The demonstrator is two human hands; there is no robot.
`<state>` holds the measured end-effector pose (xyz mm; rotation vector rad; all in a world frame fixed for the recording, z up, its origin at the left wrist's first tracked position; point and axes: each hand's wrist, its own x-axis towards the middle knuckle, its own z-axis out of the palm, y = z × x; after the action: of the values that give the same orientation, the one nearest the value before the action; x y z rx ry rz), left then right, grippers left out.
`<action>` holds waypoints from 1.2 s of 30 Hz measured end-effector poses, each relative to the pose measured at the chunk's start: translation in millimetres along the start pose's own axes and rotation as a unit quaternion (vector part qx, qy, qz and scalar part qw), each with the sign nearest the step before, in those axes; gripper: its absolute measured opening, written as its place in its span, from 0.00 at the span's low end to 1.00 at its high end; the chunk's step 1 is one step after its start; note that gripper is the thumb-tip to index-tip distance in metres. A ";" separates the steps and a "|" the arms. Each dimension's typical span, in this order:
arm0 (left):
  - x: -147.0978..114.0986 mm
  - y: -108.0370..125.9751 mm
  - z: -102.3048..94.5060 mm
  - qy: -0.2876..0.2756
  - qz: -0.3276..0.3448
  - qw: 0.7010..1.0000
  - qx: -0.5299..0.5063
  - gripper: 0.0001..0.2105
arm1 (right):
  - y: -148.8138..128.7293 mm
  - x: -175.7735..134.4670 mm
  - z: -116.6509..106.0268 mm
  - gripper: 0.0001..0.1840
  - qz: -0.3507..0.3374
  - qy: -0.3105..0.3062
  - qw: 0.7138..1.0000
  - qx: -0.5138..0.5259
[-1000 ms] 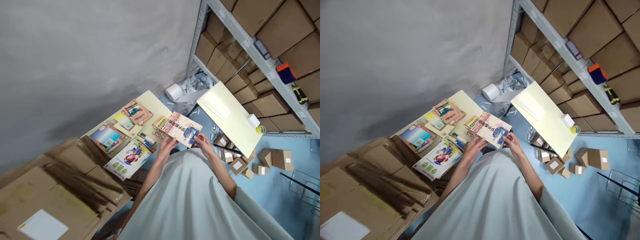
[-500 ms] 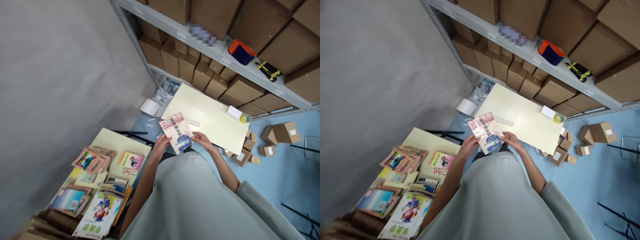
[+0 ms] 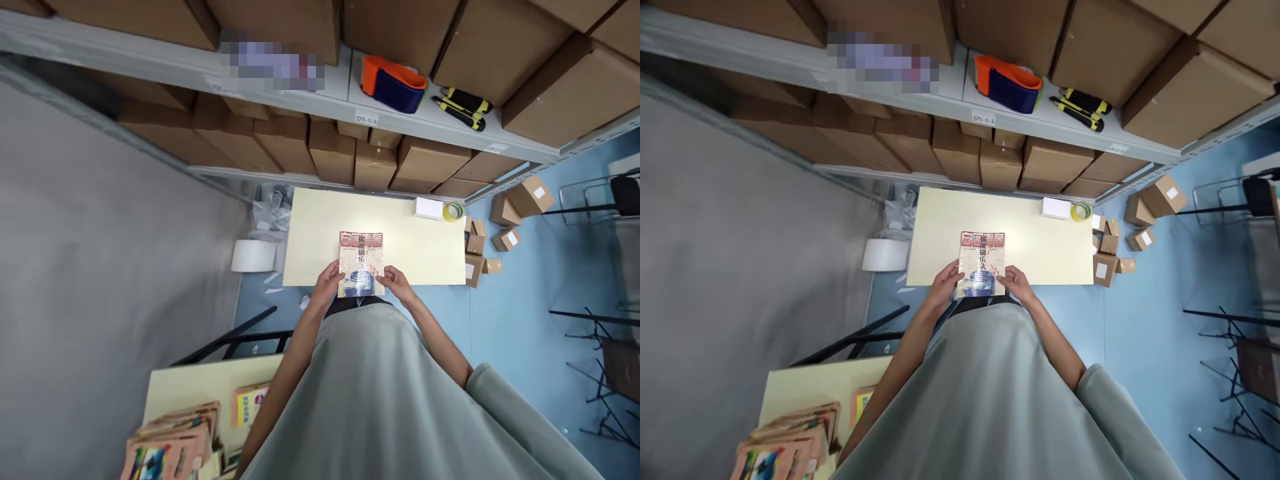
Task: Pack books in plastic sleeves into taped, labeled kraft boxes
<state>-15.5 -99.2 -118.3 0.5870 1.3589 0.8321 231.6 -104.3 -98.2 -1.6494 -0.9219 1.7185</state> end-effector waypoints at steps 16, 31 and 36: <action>38.0 66.4 -14.9 -0.081 0.009 0.996 0.022 0.41 | -41.7 23.7 11.5 0.30 -0.017 0.066 0.997 -0.023; 9.4 118.9 58.7 0.079 0.242 0.940 0.226 0.16 | -111.2 44.7 50.5 0.31 -0.119 0.068 0.990 -0.021; -5.1 124.1 73.3 0.042 0.344 0.886 0.309 0.15 | -118.6 49.6 44.5 0.22 -0.117 0.129 0.985 0.004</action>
<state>35.0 -22.2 -7.3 1.6170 1.5106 0.9775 177.5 2.0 -32.7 -1.6392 -0.9388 1.3160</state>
